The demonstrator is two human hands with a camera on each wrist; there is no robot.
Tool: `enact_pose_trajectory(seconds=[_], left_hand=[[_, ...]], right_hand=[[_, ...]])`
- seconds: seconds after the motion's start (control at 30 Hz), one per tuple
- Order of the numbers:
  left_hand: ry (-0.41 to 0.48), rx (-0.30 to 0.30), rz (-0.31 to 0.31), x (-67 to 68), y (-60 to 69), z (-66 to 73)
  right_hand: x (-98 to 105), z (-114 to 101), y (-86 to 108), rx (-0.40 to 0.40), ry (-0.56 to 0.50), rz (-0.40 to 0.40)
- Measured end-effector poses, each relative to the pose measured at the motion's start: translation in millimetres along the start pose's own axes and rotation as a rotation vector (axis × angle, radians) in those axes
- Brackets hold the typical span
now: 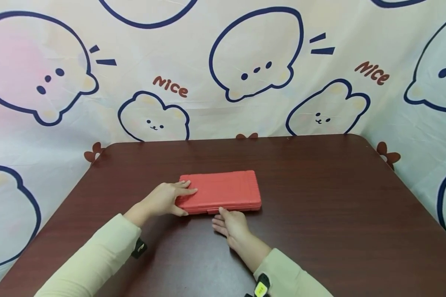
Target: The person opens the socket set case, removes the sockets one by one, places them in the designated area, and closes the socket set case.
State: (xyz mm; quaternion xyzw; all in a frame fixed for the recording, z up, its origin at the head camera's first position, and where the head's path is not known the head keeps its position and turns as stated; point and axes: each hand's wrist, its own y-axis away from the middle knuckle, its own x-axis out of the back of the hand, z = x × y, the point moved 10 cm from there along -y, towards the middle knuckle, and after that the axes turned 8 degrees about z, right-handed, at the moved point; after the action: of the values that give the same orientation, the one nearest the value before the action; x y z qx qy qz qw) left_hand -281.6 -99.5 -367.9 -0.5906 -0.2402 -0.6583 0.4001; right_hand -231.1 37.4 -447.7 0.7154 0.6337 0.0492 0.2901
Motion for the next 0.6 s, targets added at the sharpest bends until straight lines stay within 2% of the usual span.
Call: enact_pose_trajectory(seconds=[0.1,0.2,0.37,0.6], left_hand=[[-0.002,-0.008,0.004,1.4,-2.8,0.1],[-0.007,-0.007,-0.002,1.9,-3.0,-1.2],[-0.013,-0.006,-0.001,1.8,-5.6,-0.9],[-0.024,0.007,-0.001,0.6,-4.2,-2.5]], right_hand=[[-1.7,1.2,-3.1,0.001,-0.052,0.064],[-3.1,2.1,-5.9,0.017,-0.075,0.092],[-0.2,-0.3,-10.0,0.040,-0.101,0.089],[2.7,4.3,-8.9,0.008,-0.089,0.086]])
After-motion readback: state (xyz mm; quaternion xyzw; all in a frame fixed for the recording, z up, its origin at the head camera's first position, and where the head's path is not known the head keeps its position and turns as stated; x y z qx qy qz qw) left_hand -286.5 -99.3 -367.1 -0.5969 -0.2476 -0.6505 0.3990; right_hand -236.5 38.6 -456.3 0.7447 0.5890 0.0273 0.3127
